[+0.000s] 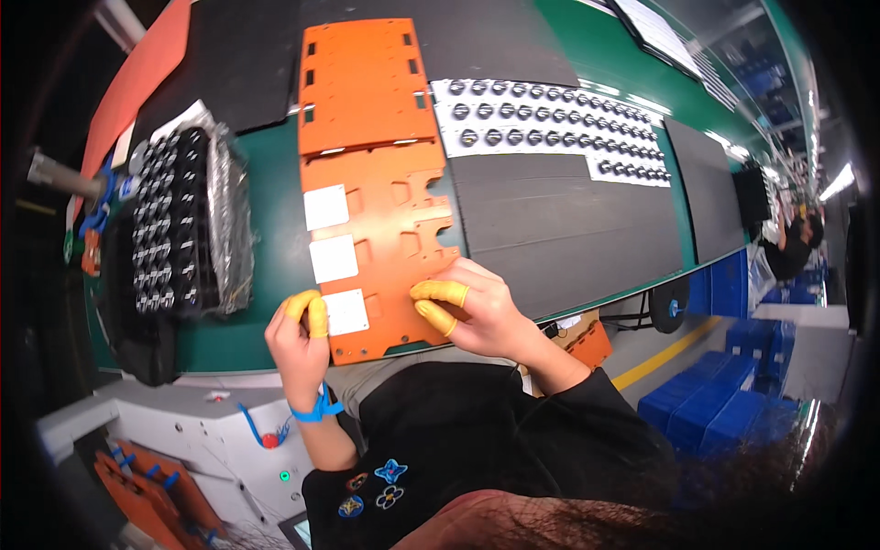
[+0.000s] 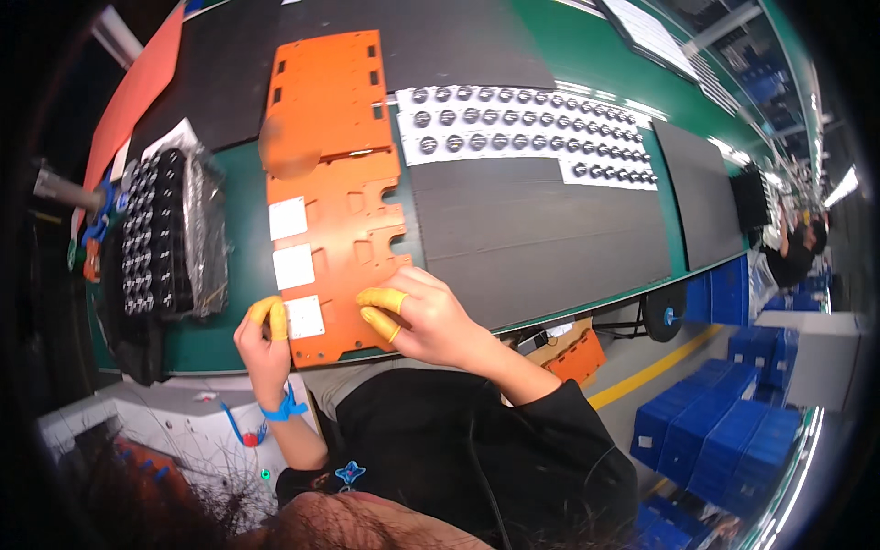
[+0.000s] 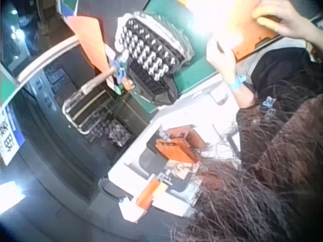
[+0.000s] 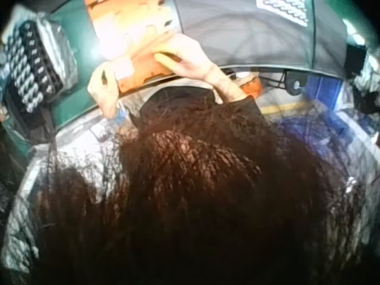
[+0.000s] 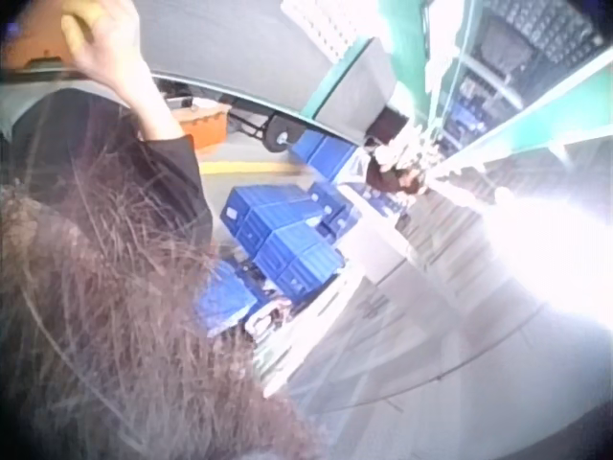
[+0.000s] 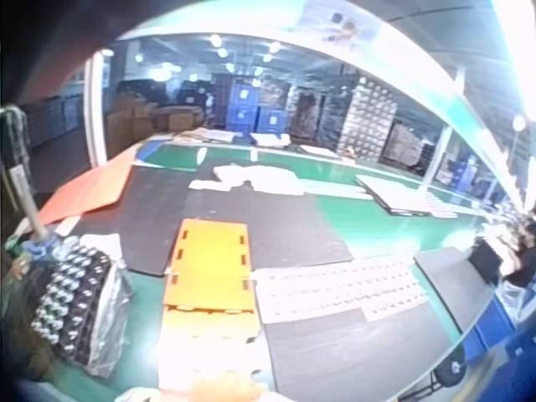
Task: Assembling LED components by placing modules onto a base plate at a factory workstation.
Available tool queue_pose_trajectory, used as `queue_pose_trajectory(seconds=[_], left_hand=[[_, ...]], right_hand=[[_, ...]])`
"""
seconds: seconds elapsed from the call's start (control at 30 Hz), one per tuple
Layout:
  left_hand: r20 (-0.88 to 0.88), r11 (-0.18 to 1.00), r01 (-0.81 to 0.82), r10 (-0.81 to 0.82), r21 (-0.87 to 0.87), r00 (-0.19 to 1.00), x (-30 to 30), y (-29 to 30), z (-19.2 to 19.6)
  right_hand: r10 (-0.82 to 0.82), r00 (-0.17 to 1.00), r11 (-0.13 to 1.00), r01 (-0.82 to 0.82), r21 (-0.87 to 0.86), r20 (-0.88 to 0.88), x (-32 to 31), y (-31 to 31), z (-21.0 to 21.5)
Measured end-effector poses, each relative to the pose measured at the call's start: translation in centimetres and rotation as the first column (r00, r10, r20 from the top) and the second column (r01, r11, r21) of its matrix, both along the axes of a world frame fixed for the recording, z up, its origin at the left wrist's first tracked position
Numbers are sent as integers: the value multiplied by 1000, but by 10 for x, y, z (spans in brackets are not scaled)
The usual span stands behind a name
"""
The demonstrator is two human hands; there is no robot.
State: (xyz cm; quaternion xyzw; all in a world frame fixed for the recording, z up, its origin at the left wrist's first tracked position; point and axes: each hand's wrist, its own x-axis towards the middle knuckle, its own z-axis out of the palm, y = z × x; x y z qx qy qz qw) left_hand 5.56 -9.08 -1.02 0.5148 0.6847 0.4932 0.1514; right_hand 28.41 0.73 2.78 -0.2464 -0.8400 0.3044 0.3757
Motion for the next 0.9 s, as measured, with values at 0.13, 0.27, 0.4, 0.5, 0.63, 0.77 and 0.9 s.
queue_pose_trajectory(seconds=[0.13,0.27,0.4,0.5,0.63,0.77,0.9], left_hand=[[-81,997,43,-48,-58,996,-1,0,9],[129,999,2,3,-39,992,-3,-2,5],[280,997,8,13,-74,960,-7,-4,6],[233,999,-17,24,-31,972,-5,-4,4],[168,1000,-7,7,-1,986,-4,-4,3],[201,998,-12,24,-59,979,-5,-5,0],[206,998,20,-8,-55,978,-8,-6,-1]], right_hand=[[176,981,984,-179,21,84,-32,-22,8],[214,924,964,-253,85,315,-63,-26,5],[142,915,942,-243,232,378,-87,-28,-8],[93,931,940,-199,278,353,-92,-32,-9],[82,959,952,-157,265,272,-87,-32,0],[-9,981,971,-38,237,192,-71,-28,8],[-72,992,959,97,268,-103,-36,-7,20]])
